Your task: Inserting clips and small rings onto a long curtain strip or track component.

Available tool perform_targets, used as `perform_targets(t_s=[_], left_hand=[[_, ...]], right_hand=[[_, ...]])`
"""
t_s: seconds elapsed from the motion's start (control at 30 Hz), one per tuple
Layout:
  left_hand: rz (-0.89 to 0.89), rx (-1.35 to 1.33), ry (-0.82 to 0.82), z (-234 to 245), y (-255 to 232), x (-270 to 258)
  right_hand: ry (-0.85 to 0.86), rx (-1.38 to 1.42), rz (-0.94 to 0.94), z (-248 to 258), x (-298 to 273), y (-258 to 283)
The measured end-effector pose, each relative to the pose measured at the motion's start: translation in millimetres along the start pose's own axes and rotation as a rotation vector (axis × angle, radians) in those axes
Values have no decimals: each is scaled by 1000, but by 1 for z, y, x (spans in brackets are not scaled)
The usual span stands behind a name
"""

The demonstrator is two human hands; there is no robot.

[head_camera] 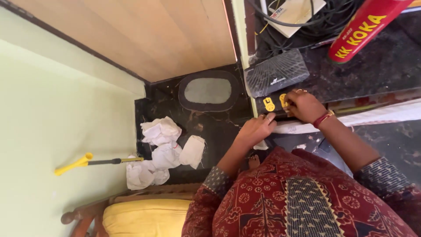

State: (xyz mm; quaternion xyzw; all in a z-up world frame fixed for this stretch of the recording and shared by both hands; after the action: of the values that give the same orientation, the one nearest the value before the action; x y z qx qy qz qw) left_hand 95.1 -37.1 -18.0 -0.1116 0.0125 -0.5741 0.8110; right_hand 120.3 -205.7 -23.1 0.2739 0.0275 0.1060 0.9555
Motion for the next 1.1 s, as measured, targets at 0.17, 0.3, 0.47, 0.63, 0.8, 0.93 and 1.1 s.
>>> perform_targets(t_s=[0.17, 0.3, 0.47, 0.63, 0.8, 0.93, 1.1], left_hand=[[-31, 87, 51, -10, 0, 12], [31, 174, 108, -28, 14, 20], [24, 218, 68, -24, 18, 14], [-14, 199, -121, -29, 25, 1], [-68, 233, -233, -33, 24, -6], [-46, 259, -332, -10, 16, -11], [-78, 251, -395, -2, 12, -16]], right_hand=[[145, -28, -40, -21, 14, -22], [391, -63, -153, -34, 26, -37], [475, -63, -154, -24, 29, -33], [525, 205, -212, -24, 17, -6], [185, 9, 12, -37, 26, 7], [186, -276, 0, -45, 30, 20], [254, -367, -20, -32, 41, 49]])
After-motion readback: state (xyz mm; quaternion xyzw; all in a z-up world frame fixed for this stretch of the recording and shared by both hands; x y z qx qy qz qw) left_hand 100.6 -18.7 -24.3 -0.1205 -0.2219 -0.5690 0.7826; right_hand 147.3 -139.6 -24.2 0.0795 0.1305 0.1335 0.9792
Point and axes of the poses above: each hand's wrist, its own x-axis towards the middle knuckle, its own z-axis out of the back of the hand, y = z × x, the point moved 8 cm from there along x, towards the middle knuckle, and after that the axes turned 9 degrees about y, right-handed, at the moved point
